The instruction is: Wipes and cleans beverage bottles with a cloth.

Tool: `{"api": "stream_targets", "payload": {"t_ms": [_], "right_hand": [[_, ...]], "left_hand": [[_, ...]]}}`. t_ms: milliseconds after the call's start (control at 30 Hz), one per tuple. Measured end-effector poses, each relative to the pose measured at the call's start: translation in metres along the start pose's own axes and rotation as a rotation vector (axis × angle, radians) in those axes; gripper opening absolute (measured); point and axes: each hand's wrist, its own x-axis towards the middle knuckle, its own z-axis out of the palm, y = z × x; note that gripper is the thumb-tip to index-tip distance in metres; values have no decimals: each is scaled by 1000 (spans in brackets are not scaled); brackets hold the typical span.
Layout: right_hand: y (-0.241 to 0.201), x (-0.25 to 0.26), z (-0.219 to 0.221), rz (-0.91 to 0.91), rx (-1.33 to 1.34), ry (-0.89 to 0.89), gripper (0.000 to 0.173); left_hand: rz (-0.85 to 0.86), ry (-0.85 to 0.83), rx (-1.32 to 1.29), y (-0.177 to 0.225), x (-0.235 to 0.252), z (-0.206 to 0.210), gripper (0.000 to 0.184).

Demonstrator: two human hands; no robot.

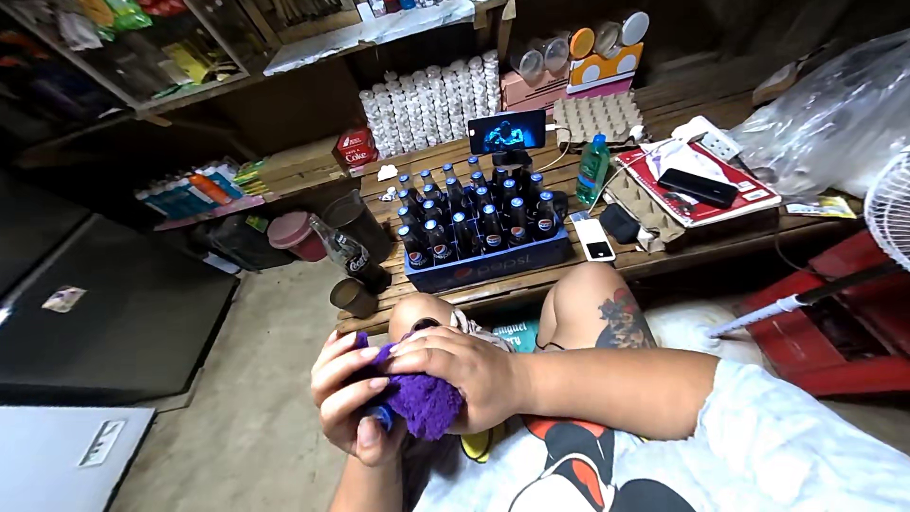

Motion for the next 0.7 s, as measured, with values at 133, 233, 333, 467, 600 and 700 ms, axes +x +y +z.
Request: {"api": "stream_targets", "payload": {"t_ms": [133, 233, 333, 467, 600, 700], "right_hand": [[3, -1, -1, 46, 25, -36, 59], [4, -3, 0, 67, 24, -52, 62], [6, -4, 0, 80, 12, -67, 64], [9, -4, 1, 85, 8, -79, 64], [13, -5, 0, 111, 4, -100, 65], [14, -5, -2, 154, 4, -121, 67]], "left_hand": [[1, 1, 19, 2, -2, -1, 36], [6, -8, 56, 3, -5, -4, 38], [16, -31, 63, 2, -7, -8, 40], [24, -27, 43, 1, -8, -9, 40], [39, -24, 63, 1, -10, -10, 41], [44, -15, 67, 0, -11, -11, 40]]}}
